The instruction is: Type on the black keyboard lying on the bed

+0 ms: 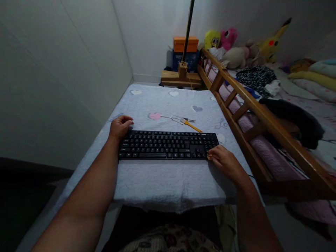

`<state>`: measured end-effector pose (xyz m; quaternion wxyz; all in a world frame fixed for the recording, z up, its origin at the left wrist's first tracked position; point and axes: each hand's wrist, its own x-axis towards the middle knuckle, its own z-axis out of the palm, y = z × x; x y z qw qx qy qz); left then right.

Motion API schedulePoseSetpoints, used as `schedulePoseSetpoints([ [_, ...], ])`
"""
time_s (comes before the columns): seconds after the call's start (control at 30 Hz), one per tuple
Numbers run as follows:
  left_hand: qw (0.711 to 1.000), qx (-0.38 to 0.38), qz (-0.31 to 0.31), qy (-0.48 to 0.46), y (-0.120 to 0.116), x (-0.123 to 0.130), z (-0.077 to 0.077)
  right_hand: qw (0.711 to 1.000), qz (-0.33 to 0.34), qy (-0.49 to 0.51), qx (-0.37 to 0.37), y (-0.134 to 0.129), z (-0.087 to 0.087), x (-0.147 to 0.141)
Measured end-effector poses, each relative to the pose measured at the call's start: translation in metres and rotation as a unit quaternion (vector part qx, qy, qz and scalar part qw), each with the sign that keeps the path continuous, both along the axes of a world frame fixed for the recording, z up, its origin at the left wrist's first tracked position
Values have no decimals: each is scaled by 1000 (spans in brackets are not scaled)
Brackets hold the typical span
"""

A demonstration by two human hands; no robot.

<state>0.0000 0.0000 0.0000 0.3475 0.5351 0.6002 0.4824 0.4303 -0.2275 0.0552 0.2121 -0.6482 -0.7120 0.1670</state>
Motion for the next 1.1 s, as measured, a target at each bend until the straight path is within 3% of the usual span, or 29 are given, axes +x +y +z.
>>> schedulePoseSetpoints([
  [0.2,1000,-9,1,-1,-3,3,5,999,8,19,33,-2,6,0],
  [0.4,1000,-5,1,2,-3,3,8,999,7,18,37,1,-2,-2],
  [0.73,1000,-7,-6,10,-3,2,7,999,-37,-34,17,-2,-1,32],
  [0.87,1000,-5,-3,16,-3,2,7,997,-56,-39,46,11,2,34],
  [1.1,1000,-6,-2,6,-2,1,4,993,-60,-24,99,58,4,18],
])
